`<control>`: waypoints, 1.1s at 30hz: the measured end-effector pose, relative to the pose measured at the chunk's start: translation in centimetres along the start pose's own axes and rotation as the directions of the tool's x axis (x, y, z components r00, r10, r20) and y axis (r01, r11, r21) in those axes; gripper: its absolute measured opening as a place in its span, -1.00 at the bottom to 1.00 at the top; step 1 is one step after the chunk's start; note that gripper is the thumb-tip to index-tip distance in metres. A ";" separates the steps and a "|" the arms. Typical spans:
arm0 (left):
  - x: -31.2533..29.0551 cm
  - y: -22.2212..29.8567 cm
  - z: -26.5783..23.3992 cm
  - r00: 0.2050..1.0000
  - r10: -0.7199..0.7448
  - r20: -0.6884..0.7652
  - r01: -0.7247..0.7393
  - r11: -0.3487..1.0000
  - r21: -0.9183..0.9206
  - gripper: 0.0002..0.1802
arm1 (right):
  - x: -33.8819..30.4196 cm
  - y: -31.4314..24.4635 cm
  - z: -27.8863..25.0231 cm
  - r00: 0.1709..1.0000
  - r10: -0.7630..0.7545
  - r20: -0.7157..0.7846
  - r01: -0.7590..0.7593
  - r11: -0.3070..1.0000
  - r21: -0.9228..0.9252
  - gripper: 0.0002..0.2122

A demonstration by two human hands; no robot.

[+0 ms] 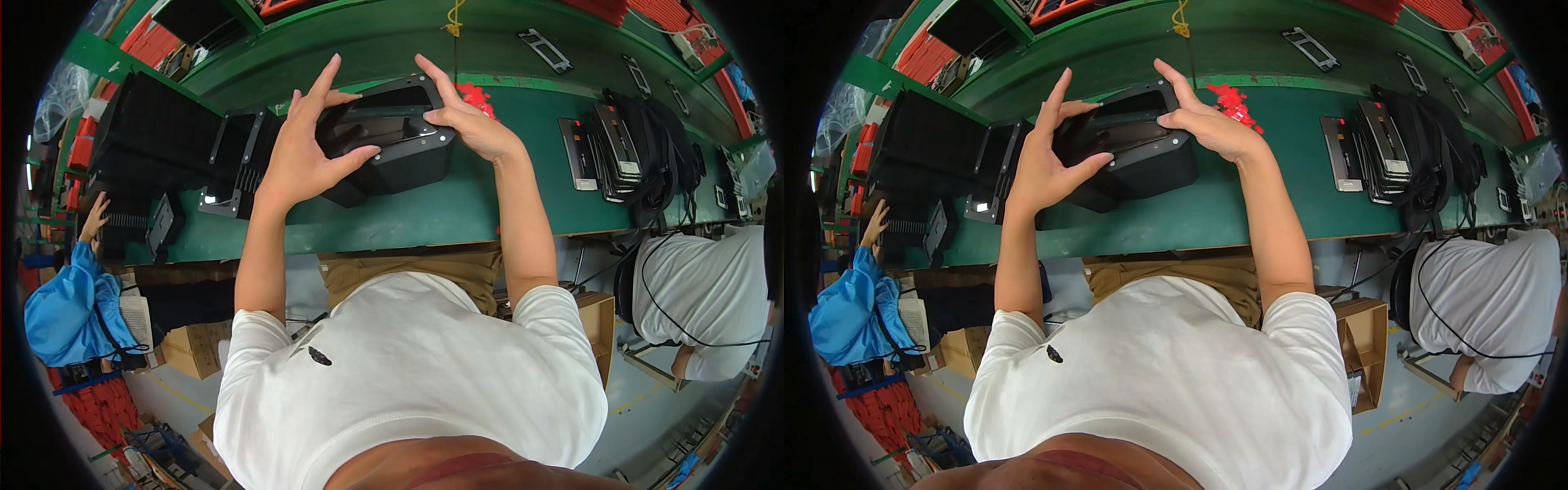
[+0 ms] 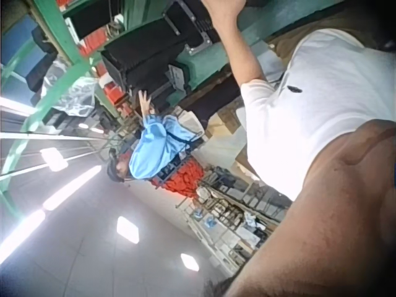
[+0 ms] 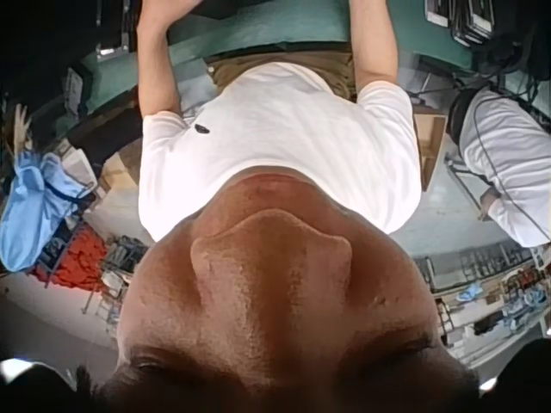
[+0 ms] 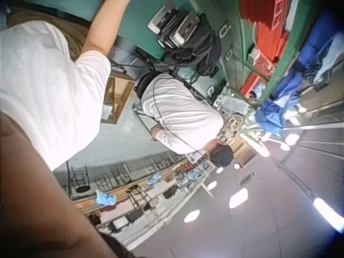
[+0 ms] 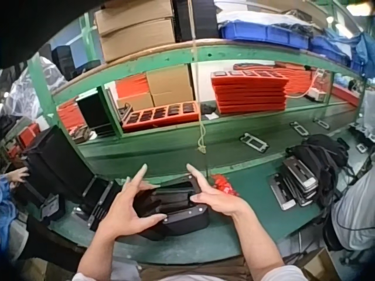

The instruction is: Assembling electronic components into plastic housings on a factory assembly line.

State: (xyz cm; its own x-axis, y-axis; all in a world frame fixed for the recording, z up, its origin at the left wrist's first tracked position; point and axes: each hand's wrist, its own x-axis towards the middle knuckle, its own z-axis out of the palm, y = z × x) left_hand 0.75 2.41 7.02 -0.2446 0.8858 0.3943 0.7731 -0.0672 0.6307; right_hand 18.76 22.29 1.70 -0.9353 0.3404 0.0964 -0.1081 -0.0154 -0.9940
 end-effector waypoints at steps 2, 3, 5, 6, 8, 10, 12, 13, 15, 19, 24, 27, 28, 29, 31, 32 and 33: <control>0.1 0.1 0.1 1.000 0.020 0.005 -0.021 0.999 0.044 0.23 | -0.1 -0.3 0.0 1.000 0.019 -0.012 -0.020 0.994 -0.105 -0.19; 0.1 0.0 0.0 0.999 0.031 0.008 -0.031 0.997 0.066 0.24 | -0.2 -0.4 0.2 1.000 0.019 -0.010 -0.019 0.994 -0.109 -0.19; -0.2 0.3 -0.6 0.998 0.055 -0.014 -0.054 0.996 0.075 0.17 | -0.3 -0.4 0.5 0.999 -0.007 -0.045 0.002 0.995 -0.100 -0.23; -0.4 0.4 -1.2 0.996 0.079 -0.032 -0.076 0.994 0.084 0.11 | -0.3 -0.4 0.7 0.998 -0.019 -0.063 0.013 0.995 -0.096 -0.25; -1.0 -0.2 -2.1 0.993 0.110 -0.046 -0.106 0.990 0.090 0.05 | -0.2 -0.2 1.0 0.996 -0.044 -0.081 0.036 0.994 -0.102 -0.25; -2.4 -2.1 -3.1 0.996 0.045 0.070 -0.059 0.976 0.211 -0.14 | -0.2 0.1 1.3 0.990 -0.093 -0.102 0.081 0.991 -0.109 -0.26; -2.9 -2.4 -3.3 0.992 0.007 0.123 -0.041 0.962 0.272 -0.23 | -0.3 0.6 1.6 0.985 -0.117 -0.128 0.101 0.987 -0.126 -0.29; -2.9 -1.9 -3.3 0.990 -0.064 0.128 0.038 0.979 0.199 -0.29 | -0.3 0.7 1.7 0.978 -0.140 -0.152 0.119 0.983 -0.141 -0.32; -3.0 -1.3 -3.3 0.966 -0.204 0.156 0.199 0.979 0.051 -0.39 | -0.3 0.7 1.6 0.971 -0.163 -0.173 0.136 0.978 -0.157 -0.35; -2.8 -3.0 -4.3 0.927 -0.241 0.287 0.298 0.939 -0.174 -0.37 | 0.3 -0.7 -2.2 0.935 -0.110 -0.338 0.039 0.977 -0.210 -0.54; -3.5 -5.6 -1.0 0.970 -0.126 0.209 0.221 0.814 -0.537 -0.44 | 7.4 -3.1 -7.2 0.685 -0.314 -0.657 0.155 0.944 -0.290 -0.64; -3.9 -4.9 1.6 0.975 -0.197 -0.100 0.093 0.777 -0.623 -0.42 | 9.6 -4.5 -6.5 0.773 -0.289 -0.564 0.191 0.955 -0.228 -0.67; -3.9 -5.0 1.8 0.975 -0.199 -0.100 0.094 0.776 -0.623 -0.42 | 10.0 -4.9 -6.2 0.864 -0.260 -0.431 0.188 0.961 -0.202 -0.67; -4.1 -5.2 1.9 0.979 -0.150 -0.137 0.052 0.836 -0.546 -0.42 | 10.6 -6.0 -4.7 0.937 -0.223 -0.268 0.180 0.968 -0.175 -0.65; -4.5 -5.9 1.9 0.980 -0.047 -0.194 -0.030 0.926 -0.376 -0.40 | 7.0 -7.6 0.4 0.900 -0.406 -0.157 0.401 0.914 -0.068 -0.66; -4.7 -6.1 1.7 0.978 -0.056 -0.203 -0.026 0.923 -0.383 -0.40 | 3.7 -7.6 3.2 0.908 -0.416 -0.056 0.420 0.902 0.106 -0.64; -4.8 -6.2 1.3 0.985 -0.058 -0.164 -0.003 0.939 -0.345 -0.39 | 0.5 -7.3 5.7 0.900 -0.435 0.042 0.407 0.869 0.280 -0.60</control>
State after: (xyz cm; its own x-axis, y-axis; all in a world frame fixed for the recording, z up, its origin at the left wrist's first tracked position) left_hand -2.15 -0.83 0.33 -0.3814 0.8010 0.4615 0.5242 -0.2238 0.8216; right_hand 17.17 17.26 9.32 -0.8086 0.2735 0.5210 -0.5691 -0.1383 -0.8106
